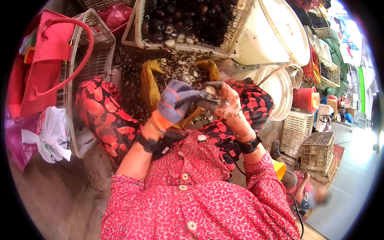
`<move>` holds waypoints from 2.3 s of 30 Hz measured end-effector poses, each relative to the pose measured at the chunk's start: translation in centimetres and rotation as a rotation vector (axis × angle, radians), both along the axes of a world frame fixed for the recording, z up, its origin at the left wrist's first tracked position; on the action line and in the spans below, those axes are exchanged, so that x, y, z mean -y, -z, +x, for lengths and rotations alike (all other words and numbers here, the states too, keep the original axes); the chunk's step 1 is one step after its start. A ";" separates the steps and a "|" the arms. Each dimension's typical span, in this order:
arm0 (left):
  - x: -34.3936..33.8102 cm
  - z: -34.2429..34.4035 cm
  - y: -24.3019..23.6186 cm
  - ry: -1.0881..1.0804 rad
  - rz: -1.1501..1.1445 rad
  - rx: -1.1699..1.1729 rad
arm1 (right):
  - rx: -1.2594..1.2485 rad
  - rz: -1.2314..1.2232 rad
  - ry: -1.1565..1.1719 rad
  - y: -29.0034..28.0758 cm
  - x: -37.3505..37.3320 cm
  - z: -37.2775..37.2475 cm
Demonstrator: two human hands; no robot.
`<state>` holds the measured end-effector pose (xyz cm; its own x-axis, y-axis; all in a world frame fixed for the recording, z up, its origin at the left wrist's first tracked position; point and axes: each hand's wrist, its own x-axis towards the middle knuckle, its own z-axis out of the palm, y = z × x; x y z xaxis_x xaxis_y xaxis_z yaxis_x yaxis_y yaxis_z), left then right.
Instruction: The person shucks and cleans mussels by hand, removing the meat from the shells and placing it in a container.
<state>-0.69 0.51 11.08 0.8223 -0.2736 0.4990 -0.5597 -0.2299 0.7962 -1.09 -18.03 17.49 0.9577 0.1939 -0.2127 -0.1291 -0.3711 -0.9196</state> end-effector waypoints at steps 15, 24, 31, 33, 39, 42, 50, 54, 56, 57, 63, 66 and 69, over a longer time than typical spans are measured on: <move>0.3 -0.5 0.6 -0.166 0.054 -0.071 | -0.242 0.726 0.234 2.8 0.7 -2.3; 1.4 -0.7 0.6 -0.176 0.102 0.086 | -0.632 1.389 0.558 6.5 1.4 -1.6; 1.5 -0.6 4.1 -0.207 -0.179 -0.282 | -0.566 1.349 0.613 5.0 -1.2 -2.0; 1.3 -0.8 1.1 -0.139 -0.031 -0.052 | -0.564 1.447 0.558 6.2 -1.0 -2.1; 1.4 -0.5 4.0 -0.198 -0.216 -0.317 | -0.664 1.493 0.520 7.3 -0.7 -2.1; 1.1 -0.3 1.9 -0.151 -0.056 -0.168 | -0.412 1.042 0.856 6.4 -1.4 -3.1; 0.5 0.1 2.6 -0.191 0.015 -0.111 | -0.146 0.837 0.481 4.1 -1.7 -2.6; 1.3 -0.7 5.1 -0.284 -0.177 -0.338 | -0.160 0.759 0.484 4.2 -1.7 -2.4; 1.6 -0.7 2.6 -0.194 -0.160 -0.173 | -0.195 0.915 0.405 5.6 -0.2 -2.9; 1.5 -0.8 3.2 -0.185 -0.165 -0.205 | -0.307 0.968 0.378 5.2 -0.5 -2.7; 2.8 -1.2 3.3 -0.200 -0.170 -0.110 | -0.523 1.168 0.606 8.3 0.5 -2.4; 2.6 -0.5 4.4 -0.213 -0.283 -0.377 | -0.537 1.291 0.523 8.4 -0.1 -2.6; 2.6 -0.7 4.3 -0.181 -0.298 -0.349 | -0.479 1.140 0.574 6.1 -0.4 -2.6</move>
